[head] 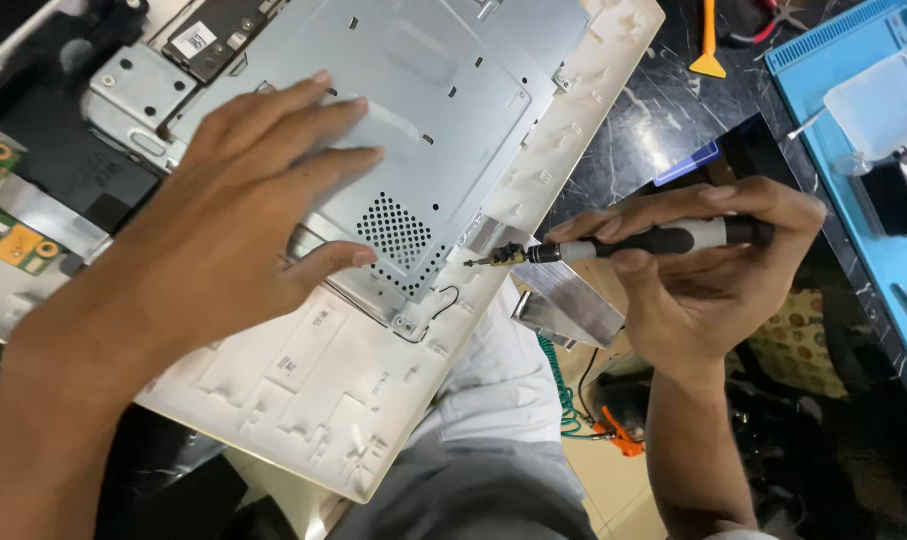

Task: The person aligns a metal bracket onto the internal chassis of a white electronic device and secures it by inserting and tightening multiple screws with a manual screwdriver. The person works on the device while seated, with the device resting on their lap.

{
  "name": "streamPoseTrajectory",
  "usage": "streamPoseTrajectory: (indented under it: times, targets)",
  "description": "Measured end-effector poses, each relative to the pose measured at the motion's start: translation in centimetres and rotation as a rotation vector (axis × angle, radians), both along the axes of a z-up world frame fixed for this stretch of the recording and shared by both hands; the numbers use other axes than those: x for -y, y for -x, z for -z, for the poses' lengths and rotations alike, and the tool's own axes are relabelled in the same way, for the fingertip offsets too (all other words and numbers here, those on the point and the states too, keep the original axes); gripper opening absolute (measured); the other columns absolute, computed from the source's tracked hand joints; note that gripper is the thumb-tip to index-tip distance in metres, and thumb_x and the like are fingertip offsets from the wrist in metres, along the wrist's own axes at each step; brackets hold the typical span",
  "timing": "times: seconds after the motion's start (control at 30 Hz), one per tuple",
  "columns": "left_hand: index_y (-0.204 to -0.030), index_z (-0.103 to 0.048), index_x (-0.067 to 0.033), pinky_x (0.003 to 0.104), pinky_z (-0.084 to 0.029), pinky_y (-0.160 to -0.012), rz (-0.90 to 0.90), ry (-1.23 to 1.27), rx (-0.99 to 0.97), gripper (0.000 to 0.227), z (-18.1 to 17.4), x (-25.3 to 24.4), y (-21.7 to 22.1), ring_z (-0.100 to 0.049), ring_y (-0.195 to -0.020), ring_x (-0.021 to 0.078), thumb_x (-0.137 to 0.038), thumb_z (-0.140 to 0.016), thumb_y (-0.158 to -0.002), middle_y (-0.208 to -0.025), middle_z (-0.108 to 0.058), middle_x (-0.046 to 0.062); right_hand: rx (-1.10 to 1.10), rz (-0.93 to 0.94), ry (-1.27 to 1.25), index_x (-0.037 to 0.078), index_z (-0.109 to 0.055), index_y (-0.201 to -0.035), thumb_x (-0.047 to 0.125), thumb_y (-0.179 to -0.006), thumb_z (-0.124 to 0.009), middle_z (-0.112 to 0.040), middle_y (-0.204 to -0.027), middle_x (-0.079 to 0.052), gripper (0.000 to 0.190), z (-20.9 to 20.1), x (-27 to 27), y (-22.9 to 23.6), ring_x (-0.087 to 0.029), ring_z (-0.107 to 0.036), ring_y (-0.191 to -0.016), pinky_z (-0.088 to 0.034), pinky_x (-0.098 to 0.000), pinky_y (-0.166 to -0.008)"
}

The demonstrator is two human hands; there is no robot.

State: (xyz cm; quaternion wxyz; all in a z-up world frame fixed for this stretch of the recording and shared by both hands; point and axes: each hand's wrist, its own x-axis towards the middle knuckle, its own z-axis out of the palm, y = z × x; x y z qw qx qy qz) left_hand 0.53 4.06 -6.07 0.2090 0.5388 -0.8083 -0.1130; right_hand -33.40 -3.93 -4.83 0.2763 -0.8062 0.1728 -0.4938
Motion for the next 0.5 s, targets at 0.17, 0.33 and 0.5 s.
streamPoseTrajectory:
  times: [0.17, 0.33, 0.5]
  targets:
    - [-0.159, -0.070, -0.0034, 0.066, -0.031, -0.134, -0.080, 0.067, 0.024, 0.094, 0.8, 0.3, -0.4, -0.033, -0.173, 0.0425, -0.060, -0.091, -0.087, -0.179, -0.049, 0.027, -0.039, -0.004, -0.063, 0.017, -0.033, -0.147, 0.013, -0.122, -0.062, -0.055, -0.112, -0.020, 0.038, 1.1, 0.5, 0.1, -0.033, -0.073, -0.095, -0.086, -0.0642, -0.094]
    - [-0.155, -0.076, -0.0016, 0.059, -0.035, -0.136, -0.072, 0.173, 0.099, 0.097, 1.1, 0.0, -0.2, -0.044, -0.171, 0.0417, -0.066, -0.093, -0.084, -0.175, -0.060, 0.027, -0.069, -0.150, -0.136, 0.018, -0.033, -0.149, 0.008, -0.121, -0.059, -0.063, -0.114, -0.025, 0.039, 2.2, 1.3, 1.0, -0.038, -0.080, -0.104, -0.088, -0.0647, -0.104]
    - [-0.150, -0.080, -0.0002, 0.060, -0.039, -0.134, -0.096, 0.172, 0.077, 0.088, 1.6, -0.2, -0.2, -0.051, -0.165, 0.0454, -0.063, -0.092, -0.090, -0.171, -0.065, 0.027, -0.052, -0.151, -0.088, 0.016, -0.030, -0.151, 0.002, -0.113, -0.062, -0.060, -0.104, -0.028, 0.052, 2.3, 1.6, 1.1, -0.034, -0.076, -0.092, -0.087, -0.0677, -0.097]
